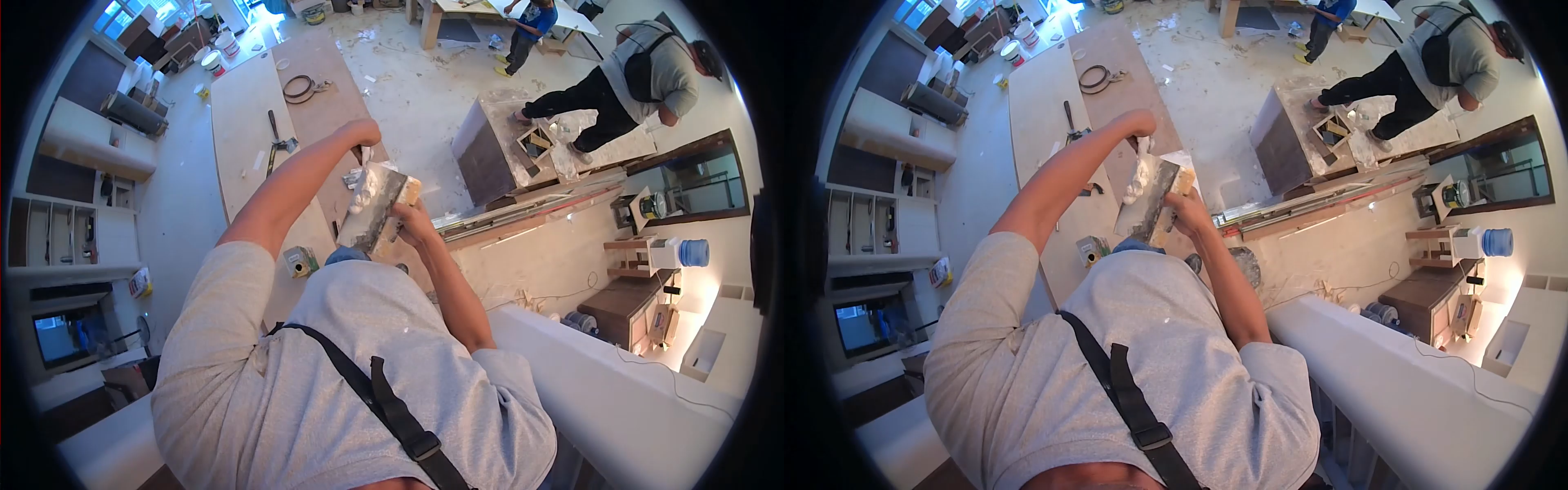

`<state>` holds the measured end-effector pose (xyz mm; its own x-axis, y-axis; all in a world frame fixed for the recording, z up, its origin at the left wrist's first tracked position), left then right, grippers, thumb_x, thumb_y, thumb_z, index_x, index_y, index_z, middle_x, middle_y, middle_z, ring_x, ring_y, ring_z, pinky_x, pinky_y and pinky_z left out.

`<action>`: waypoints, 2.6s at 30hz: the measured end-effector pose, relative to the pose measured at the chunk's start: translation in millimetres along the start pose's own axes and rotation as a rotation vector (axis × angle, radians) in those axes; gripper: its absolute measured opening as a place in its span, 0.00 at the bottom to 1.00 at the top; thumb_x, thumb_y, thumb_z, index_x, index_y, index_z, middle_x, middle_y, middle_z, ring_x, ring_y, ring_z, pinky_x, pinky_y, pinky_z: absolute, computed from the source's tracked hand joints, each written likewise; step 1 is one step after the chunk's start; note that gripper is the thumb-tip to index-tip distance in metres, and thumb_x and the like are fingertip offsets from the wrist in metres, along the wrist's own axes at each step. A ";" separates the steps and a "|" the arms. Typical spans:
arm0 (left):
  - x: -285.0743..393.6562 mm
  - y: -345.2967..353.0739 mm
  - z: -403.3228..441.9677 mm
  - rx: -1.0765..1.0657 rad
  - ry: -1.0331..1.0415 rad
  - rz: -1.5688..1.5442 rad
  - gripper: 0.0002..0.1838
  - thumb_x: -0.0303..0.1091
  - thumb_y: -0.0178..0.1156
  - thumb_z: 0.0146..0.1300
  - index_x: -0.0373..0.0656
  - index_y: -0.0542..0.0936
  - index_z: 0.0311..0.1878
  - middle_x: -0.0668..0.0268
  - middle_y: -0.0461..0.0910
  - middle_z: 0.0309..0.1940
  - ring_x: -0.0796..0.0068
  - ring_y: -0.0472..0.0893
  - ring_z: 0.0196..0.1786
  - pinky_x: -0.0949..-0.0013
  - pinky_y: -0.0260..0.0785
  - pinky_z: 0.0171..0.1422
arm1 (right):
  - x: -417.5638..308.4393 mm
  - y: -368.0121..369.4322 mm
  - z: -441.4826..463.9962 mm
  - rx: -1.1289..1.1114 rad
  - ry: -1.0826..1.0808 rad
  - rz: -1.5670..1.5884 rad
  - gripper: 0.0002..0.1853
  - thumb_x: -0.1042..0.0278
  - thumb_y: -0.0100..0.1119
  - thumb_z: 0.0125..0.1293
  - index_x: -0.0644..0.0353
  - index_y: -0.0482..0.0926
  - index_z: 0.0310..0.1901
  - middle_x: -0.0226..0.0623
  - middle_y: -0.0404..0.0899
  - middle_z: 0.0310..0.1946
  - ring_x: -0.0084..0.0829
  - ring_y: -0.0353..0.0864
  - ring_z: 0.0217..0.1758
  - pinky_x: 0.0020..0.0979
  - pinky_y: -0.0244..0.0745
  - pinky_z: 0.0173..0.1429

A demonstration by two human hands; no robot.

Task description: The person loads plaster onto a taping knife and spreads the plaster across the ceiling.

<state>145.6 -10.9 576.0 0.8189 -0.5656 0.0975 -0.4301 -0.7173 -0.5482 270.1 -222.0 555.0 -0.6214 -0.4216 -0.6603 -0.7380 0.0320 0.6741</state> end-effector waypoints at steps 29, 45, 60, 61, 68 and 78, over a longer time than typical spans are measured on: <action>75.0 119.2 -126.2 0.832 0.293 -2.564 0.15 0.36 0.41 0.68 0.45 0.73 0.51 0.66 0.80 0.41 0.71 0.82 0.42 0.67 0.77 0.33 | -97.4 39.1 -56.1 -0.083 -0.817 -1.500 0.31 0.83 0.59 0.47 0.57 0.74 0.57 0.48 0.73 0.57 0.52 0.70 0.56 0.43 0.68 0.58; 70.5 135.2 -107.2 1.251 -0.013 -1.556 0.19 0.32 0.49 0.62 0.34 0.67 0.55 0.50 0.66 0.56 0.54 0.65 0.62 0.56 0.59 0.68 | -95.5 59.9 -63.2 -0.012 -0.894 -1.027 0.25 0.76 0.62 0.58 0.64 0.71 0.58 0.47 0.77 0.52 0.42 0.74 0.59 0.41 0.66 0.64; 78.8 133.7 -79.7 0.960 0.524 -2.530 0.23 0.48 0.49 0.69 0.42 0.70 0.60 0.60 0.74 0.54 0.62 0.76 0.54 0.61 0.76 0.41 | -20.4 -166.1 -48.7 0.341 -0.174 -1.377 0.26 0.50 0.64 0.57 0.55 0.77 0.54 0.47 0.82 0.42 0.45 0.82 0.45 0.39 0.74 0.49; 80.6 133.2 -74.6 0.920 0.535 -2.514 0.23 0.48 0.49 0.69 0.43 0.70 0.60 0.60 0.73 0.55 0.61 0.75 0.56 0.58 0.76 0.41 | -23.3 -175.3 -55.8 0.388 -0.119 -1.384 0.26 0.50 0.64 0.57 0.55 0.77 0.54 0.47 0.82 0.42 0.45 0.82 0.45 0.39 0.75 0.49; 102.7 111.5 -95.4 0.764 0.616 -2.394 0.21 0.45 0.48 0.69 0.43 0.72 0.58 0.62 0.76 0.50 0.62 0.79 0.47 0.58 0.76 0.40 | -23.2 -234.1 -91.7 0.605 0.122 -1.393 0.26 0.50 0.64 0.55 0.56 0.78 0.52 0.48 0.82 0.42 0.45 0.82 0.45 0.40 0.75 0.49; 140.9 98.9 -90.8 0.673 0.575 -2.268 0.20 0.44 0.48 0.68 0.43 0.72 0.57 0.62 0.77 0.48 0.62 0.80 0.47 0.58 0.77 0.41 | -11.7 -271.7 -99.3 0.662 0.264 -1.443 0.26 0.49 0.65 0.53 0.57 0.79 0.50 0.48 0.82 0.41 0.46 0.82 0.45 0.40 0.75 0.49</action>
<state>183.9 -198.5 610.9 -0.5325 0.4583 0.7116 0.7953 -0.0168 0.6059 504.0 -315.8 412.4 0.6683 -0.5795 -0.4664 -0.6604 -0.1737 -0.7305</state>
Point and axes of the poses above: each hand's wrist, its own z-axis towards the middle knuckle, its own y-axis out of the palm, x = y × z, the point moved 4 cm from there along z, towards the middle knuckle
